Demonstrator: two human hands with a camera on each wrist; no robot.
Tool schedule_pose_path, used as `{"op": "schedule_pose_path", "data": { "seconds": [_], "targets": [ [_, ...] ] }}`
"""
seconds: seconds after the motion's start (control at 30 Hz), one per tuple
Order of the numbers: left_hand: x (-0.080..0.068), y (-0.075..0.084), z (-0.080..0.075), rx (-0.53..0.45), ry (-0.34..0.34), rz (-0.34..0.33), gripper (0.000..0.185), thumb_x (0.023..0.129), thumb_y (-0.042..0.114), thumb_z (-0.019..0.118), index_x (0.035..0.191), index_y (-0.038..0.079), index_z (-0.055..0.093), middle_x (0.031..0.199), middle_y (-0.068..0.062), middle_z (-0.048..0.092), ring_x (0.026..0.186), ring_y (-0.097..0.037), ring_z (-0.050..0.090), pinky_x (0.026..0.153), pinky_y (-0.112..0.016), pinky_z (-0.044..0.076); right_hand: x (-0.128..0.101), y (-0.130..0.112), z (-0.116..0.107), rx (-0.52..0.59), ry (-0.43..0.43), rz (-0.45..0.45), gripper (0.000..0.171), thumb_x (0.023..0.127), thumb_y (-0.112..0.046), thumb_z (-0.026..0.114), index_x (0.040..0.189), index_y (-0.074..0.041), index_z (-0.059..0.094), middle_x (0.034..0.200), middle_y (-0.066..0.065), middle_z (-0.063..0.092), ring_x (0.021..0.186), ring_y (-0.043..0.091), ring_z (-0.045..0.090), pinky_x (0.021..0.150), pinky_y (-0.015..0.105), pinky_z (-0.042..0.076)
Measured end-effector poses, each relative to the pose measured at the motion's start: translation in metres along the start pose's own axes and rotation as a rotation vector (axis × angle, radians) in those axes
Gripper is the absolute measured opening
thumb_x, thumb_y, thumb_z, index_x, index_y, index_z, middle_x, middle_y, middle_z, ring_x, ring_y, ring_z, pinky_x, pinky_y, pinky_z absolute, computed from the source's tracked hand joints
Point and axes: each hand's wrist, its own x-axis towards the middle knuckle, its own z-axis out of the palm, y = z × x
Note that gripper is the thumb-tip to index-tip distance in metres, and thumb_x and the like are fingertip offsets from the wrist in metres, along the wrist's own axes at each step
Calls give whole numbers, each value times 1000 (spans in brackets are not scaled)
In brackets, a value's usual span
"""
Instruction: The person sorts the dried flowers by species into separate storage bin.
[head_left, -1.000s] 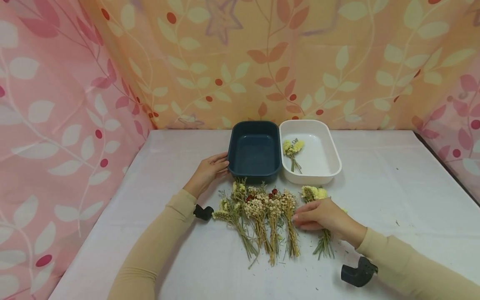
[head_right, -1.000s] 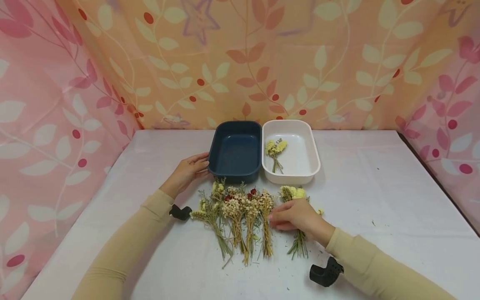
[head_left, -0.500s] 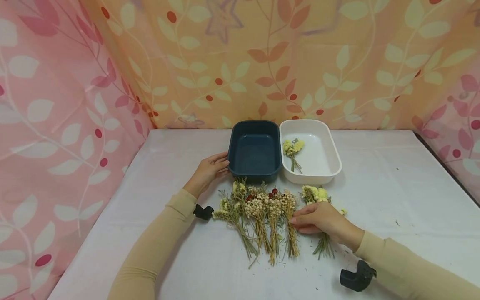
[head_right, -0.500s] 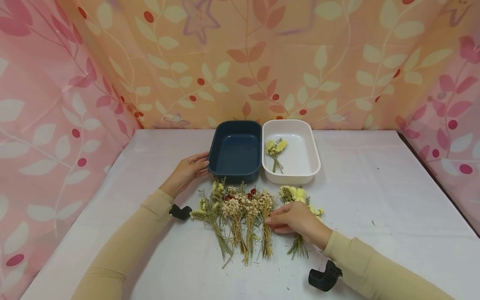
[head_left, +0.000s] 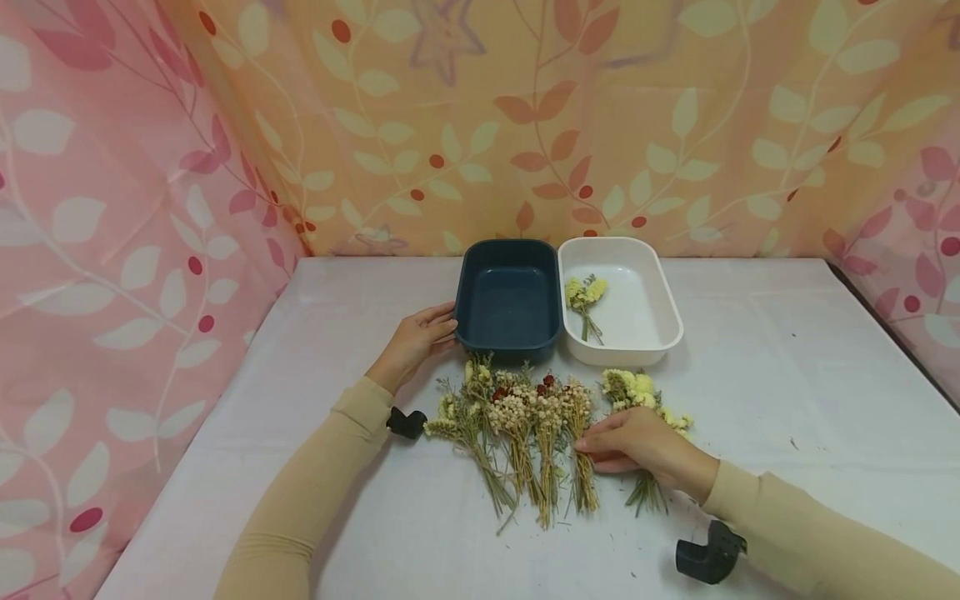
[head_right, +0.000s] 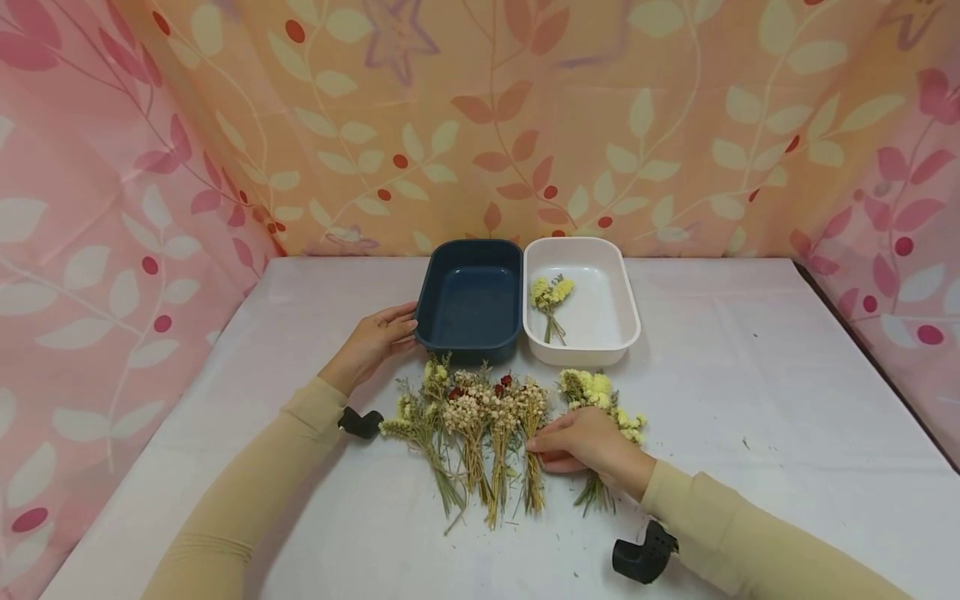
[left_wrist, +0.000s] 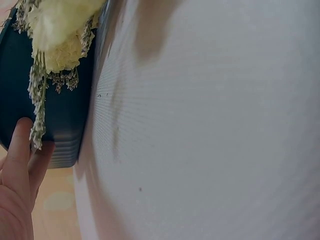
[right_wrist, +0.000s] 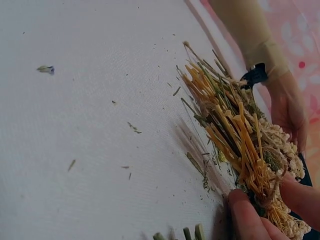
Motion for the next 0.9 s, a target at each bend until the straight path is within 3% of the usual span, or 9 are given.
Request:
{"op": "schedule_pose_path", "data": {
  "seconds": [0.63, 0.9],
  "targets": [
    [-1, 1, 1, 8, 8, 1, 52, 102, 10, 57, 152, 9, 42, 153, -12, 47, 135, -28, 54, 102, -30, 55, 0, 1, 1, 48, 14, 1, 35, 87, -10, 76, 113, 12, 69, 98, 7, 76, 81, 11, 74, 77, 31, 64],
    [-1, 0, -1, 14, -4, 10, 53, 102, 11, 57, 153, 9, 41, 154, -12, 46, 136, -29, 52, 103, -30, 54, 3, 0, 5, 31, 31, 36, 37, 85, -13, 78, 113, 9, 70, 92, 3, 74, 71, 9, 72, 71, 27, 64]
  ]
}}
